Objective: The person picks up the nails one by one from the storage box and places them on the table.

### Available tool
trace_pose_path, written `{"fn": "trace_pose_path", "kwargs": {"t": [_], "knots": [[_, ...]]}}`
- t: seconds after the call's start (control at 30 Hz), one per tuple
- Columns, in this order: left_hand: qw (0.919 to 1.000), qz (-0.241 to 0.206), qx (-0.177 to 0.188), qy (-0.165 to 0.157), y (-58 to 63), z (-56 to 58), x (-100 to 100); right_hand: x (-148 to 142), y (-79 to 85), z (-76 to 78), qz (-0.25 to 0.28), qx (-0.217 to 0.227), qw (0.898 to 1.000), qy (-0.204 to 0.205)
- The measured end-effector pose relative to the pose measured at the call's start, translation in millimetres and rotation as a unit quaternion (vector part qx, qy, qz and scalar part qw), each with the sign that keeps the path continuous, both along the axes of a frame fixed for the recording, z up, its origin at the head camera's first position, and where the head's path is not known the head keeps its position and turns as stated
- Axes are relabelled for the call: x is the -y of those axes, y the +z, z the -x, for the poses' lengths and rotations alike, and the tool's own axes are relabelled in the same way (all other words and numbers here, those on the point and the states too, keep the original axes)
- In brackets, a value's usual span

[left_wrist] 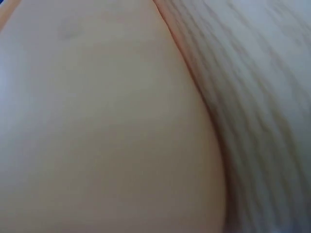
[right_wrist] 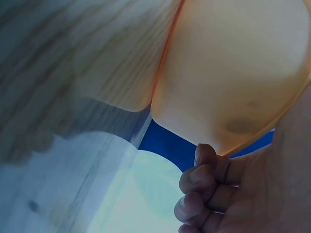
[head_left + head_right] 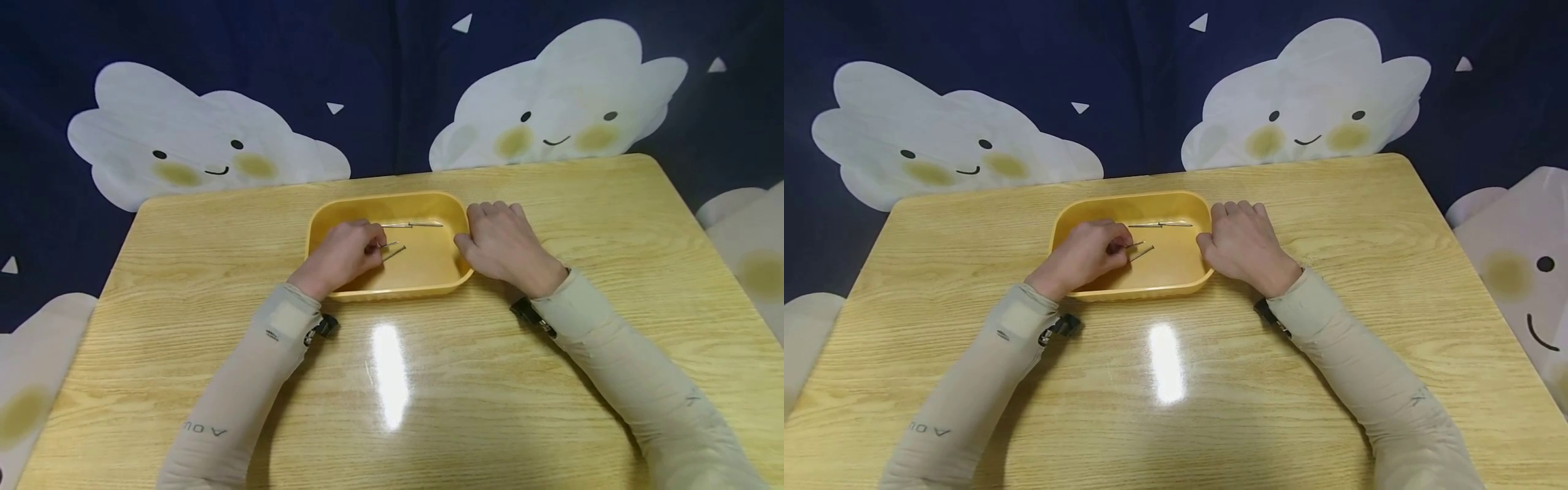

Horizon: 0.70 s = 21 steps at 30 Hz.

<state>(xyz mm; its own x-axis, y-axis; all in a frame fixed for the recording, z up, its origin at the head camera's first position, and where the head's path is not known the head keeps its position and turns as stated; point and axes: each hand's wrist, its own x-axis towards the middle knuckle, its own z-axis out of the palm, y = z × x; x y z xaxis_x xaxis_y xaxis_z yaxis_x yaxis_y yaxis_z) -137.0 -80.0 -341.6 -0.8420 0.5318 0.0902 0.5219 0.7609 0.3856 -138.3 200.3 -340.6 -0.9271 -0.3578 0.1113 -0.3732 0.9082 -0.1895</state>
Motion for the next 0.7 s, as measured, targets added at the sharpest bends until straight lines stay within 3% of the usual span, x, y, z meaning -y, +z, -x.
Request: {"fn": "trace_pose_path", "kwargs": {"t": [0.7], "knots": [[0.9998,-0.001,0.008,0.021,16.4,-4.5,9.9,-0.3,0.4,-0.7,0.0,-0.001,1.0,-0.001]]}}
